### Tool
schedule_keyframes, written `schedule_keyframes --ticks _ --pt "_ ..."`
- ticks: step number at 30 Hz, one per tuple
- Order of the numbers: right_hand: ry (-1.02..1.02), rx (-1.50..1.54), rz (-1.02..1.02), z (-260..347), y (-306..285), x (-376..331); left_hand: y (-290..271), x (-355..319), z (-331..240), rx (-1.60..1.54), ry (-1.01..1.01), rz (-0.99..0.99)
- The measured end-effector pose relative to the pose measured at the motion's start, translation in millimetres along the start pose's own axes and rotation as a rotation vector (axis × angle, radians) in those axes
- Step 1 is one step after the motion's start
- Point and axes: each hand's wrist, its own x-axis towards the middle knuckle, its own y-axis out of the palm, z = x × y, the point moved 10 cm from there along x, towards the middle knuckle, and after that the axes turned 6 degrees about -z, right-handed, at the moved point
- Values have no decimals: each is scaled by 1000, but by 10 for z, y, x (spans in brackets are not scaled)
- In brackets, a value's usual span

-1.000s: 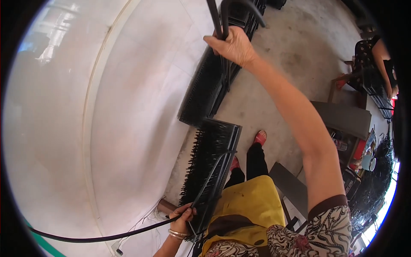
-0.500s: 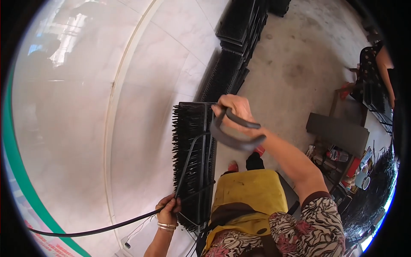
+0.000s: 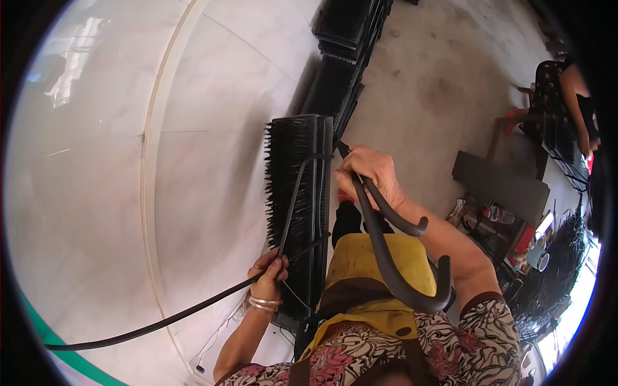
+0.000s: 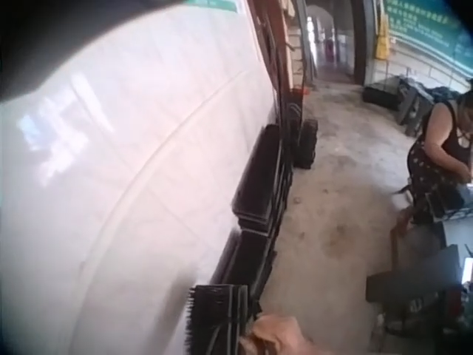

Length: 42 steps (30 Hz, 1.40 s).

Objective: Assembling industrial-sized brushes by manually inserting black plastic spikes into a perforated base.

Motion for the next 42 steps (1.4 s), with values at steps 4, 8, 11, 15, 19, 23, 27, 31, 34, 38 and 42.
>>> schedule_keyframes --ticks 4,8,11,15,19,23,27,31,34,38,42 --pt "7 -16 1 77 104 -120 94 114 -162 17 84 102" --pt "48 -8 8 125 258 -276 67 336 -154 55 132 169" --pt "-8 -56 -9 296 336 -400 46 446 -128 67 133 204" --pt "-25 -60 -8 478 451 -591 94 570 -133 84 166 284" --pt "-72 -77 -61 559 606 -734 151 874 -183 122 206 288" --pt "-108 -85 -104 617 768 -850 253 1128 -207 150 239 310" --pt "-107 -103 -130 737 919 -936 257 1305 -268 196 289 270" --pt "-124 -90 -134 918 1087 -967 192 1576 -296 236 355 306" --pt "-111 -72 -69 1013 1245 -1011 124 1700 -297 272 369 254" --pt "-109 -60 -52 1068 1450 -980 103 1978 -375 423 447 240" --pt "-87 -92 -47 1085 1666 -869 170 1973 -291 235 356 540"
